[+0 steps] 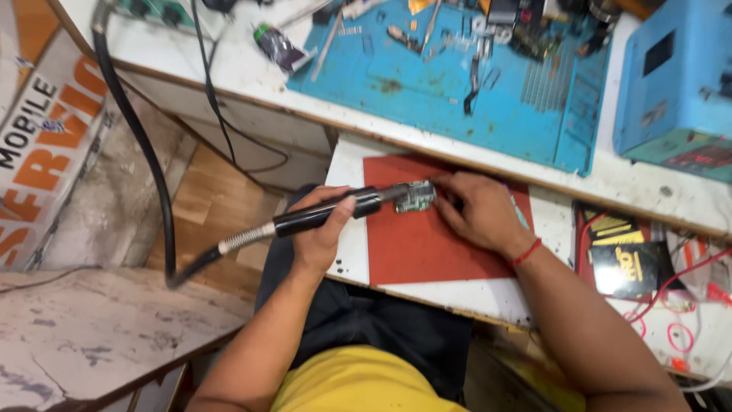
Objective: The person sits on the floor and uses a hot air gun to heat a small circuit board placed on a red mat. They manipulate the board with their hands and use a tool to adjust components while applying heat.
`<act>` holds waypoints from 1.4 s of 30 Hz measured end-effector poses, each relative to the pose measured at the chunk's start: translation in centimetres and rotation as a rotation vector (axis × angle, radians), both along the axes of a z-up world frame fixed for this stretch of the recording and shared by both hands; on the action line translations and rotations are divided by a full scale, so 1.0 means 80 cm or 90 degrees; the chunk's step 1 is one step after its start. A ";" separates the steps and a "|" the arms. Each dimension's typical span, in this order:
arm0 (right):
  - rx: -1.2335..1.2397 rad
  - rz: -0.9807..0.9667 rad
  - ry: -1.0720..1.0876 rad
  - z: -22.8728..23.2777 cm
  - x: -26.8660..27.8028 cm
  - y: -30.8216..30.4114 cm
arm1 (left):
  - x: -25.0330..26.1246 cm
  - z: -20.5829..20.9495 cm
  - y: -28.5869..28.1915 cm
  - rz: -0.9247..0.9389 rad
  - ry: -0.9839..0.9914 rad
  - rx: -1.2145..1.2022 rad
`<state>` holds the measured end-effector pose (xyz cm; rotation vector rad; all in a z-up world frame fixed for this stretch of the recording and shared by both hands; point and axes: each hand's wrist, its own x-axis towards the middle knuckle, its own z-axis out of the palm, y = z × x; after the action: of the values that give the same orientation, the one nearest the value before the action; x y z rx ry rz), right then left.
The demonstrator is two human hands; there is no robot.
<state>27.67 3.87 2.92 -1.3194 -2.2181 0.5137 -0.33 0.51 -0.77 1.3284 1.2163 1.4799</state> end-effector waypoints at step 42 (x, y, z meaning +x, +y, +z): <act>0.035 0.043 -0.028 0.001 0.005 -0.001 | 0.007 0.017 -0.006 0.022 0.050 0.005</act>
<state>28.06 3.78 3.04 -1.2438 -2.3026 0.4488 0.19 0.03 0.63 1.3889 1.2903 1.4706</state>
